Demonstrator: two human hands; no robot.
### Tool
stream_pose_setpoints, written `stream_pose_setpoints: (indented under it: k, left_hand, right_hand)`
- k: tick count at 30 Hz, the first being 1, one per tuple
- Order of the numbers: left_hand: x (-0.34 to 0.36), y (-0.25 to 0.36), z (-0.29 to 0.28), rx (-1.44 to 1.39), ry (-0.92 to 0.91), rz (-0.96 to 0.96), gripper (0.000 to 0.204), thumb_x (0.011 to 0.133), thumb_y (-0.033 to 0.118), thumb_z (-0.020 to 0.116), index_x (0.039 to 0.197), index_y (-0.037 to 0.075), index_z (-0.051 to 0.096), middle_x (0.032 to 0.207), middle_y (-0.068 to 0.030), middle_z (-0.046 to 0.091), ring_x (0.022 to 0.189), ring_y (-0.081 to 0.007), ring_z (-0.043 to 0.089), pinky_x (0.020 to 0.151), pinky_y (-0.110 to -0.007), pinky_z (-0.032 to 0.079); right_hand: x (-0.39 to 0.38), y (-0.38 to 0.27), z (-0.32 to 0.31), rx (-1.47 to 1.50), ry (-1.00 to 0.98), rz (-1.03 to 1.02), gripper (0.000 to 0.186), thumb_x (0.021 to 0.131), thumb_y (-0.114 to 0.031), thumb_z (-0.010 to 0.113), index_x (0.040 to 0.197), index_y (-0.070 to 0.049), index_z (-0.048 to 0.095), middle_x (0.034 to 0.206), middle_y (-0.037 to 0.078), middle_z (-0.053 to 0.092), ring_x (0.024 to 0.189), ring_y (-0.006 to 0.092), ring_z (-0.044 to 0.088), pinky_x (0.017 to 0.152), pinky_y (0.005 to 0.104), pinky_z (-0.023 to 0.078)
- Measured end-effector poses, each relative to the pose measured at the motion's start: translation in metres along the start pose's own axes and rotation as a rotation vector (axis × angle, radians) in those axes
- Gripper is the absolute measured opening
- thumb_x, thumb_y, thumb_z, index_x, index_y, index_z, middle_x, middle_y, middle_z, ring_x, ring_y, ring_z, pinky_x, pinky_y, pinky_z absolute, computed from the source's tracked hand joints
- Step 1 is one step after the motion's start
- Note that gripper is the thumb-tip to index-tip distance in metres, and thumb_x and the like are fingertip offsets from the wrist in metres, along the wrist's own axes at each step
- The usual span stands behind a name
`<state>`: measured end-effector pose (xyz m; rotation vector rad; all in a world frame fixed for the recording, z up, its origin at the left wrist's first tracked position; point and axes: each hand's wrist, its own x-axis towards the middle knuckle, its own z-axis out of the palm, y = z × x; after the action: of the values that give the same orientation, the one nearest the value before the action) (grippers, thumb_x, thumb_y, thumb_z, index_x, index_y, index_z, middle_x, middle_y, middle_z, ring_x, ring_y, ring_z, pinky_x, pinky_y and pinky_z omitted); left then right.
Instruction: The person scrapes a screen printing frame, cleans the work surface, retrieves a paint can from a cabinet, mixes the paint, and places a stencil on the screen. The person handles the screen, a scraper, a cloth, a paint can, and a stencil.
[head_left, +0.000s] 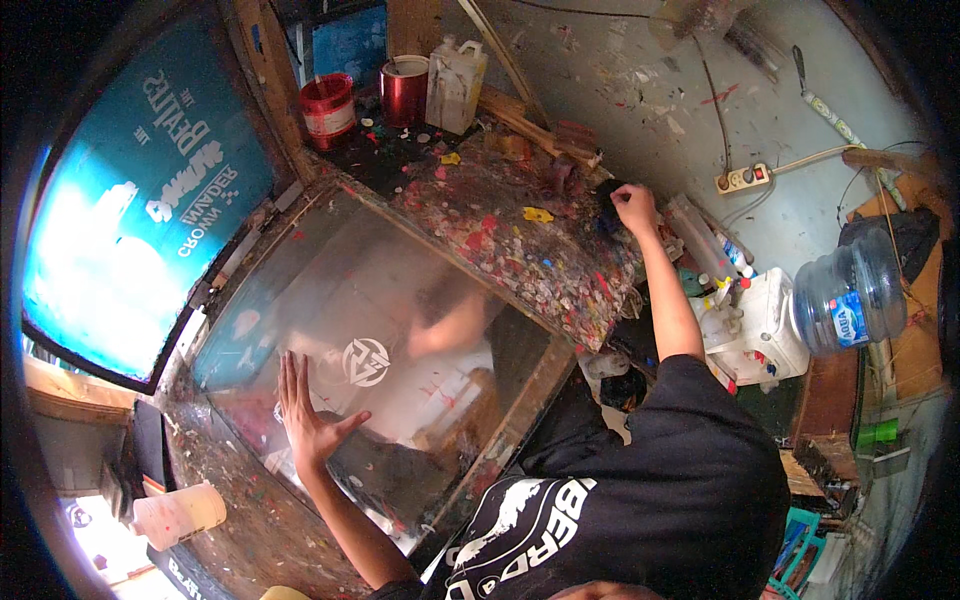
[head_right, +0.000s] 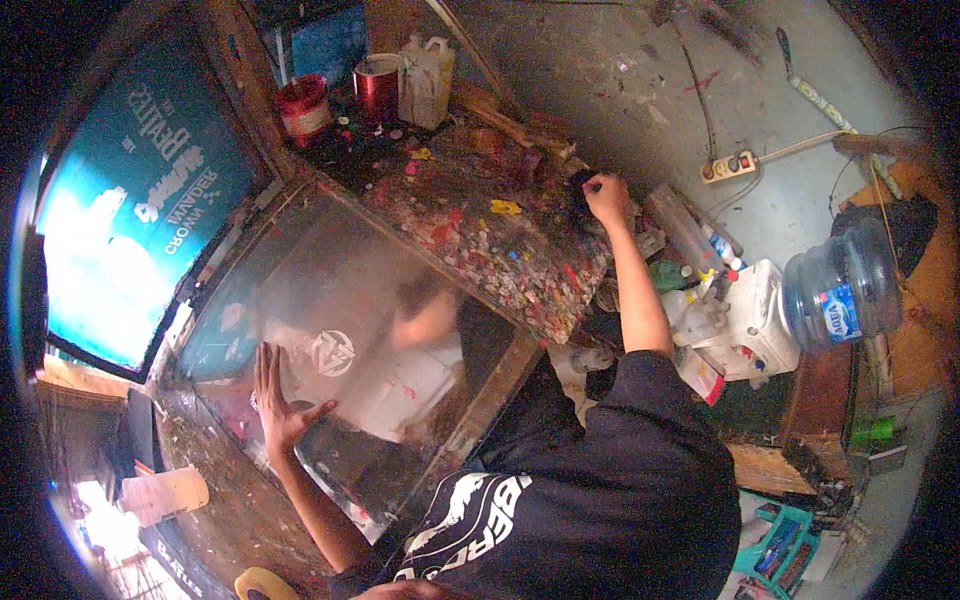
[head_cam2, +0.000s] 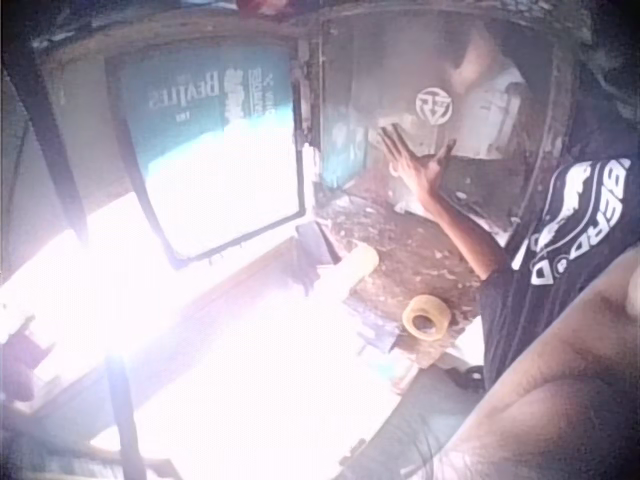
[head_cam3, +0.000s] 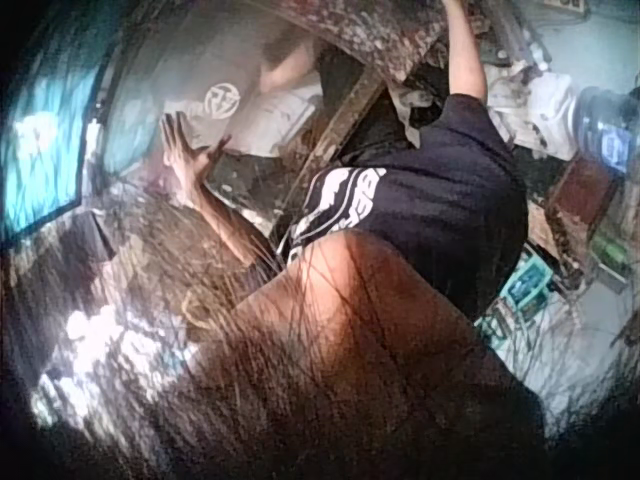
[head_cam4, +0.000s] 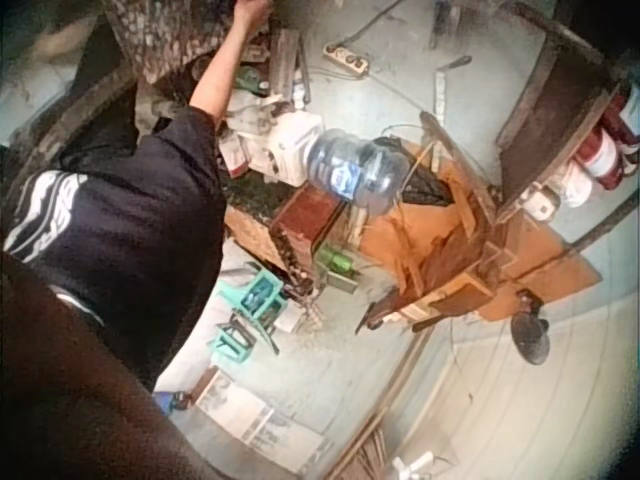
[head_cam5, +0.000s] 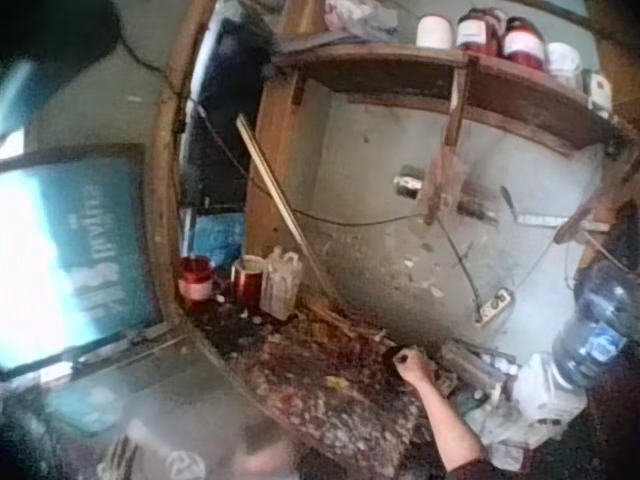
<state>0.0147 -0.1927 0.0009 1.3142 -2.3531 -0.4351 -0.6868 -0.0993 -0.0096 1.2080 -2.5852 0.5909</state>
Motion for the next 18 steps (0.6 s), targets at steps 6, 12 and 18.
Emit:
stream_pose_setpoints:
  k: [6, 12, 18]
  left_hand:
    - [-0.001, 0.0, 0.0, -0.011, -0.008, 0.0, 0.128, 0.051, 0.06, 0.092, 0.159, 0.015, 0.038, 0.168, -0.018, 0.026, 0.155, -0.0381, 0.024, 0.122, -0.058, 0.024]
    - [-0.002, 0.002, -0.002, 0.006, -0.025, -0.034, 0.127, 0.052, 0.057, 0.092, 0.159, 0.017, 0.038, 0.168, -0.0172, 0.026, 0.155, -0.0378, 0.024, 0.122, -0.059, 0.025]
    - [-0.001, 0.004, -0.003, -0.02, -0.019, -0.014, 0.126, 0.052, 0.055, 0.093, 0.159, 0.017, 0.038, 0.168, -0.0171, 0.026, 0.155, -0.0376, 0.024, 0.122, -0.058, 0.026]
  right_hand:
    - [0.012, -0.009, -0.006, 0.098, -0.085, 0.091, 0.032, 0.085, -0.038, 0.08, 0.096, -0.008, 0.079, 0.113, 0.017, 0.071, 0.105, 0.0311, 0.067, 0.094, 0.0507, 0.051]
    - [0.01, -0.017, -0.016, 0.269, 0.121, 0.023, 0.015, 0.085, -0.021, 0.076, 0.089, -0.006, 0.077, 0.102, 0.018, 0.074, 0.101, 0.0359, 0.069, 0.093, 0.0476, 0.053]
    - [0.049, -0.003, -0.077, 0.522, 0.077, -0.005, 0.033, 0.096, -0.033, 0.072, 0.106, -0.001, 0.073, 0.099, 0.012, 0.076, 0.095, 0.0245, 0.07, 0.089, 0.0384, 0.052]
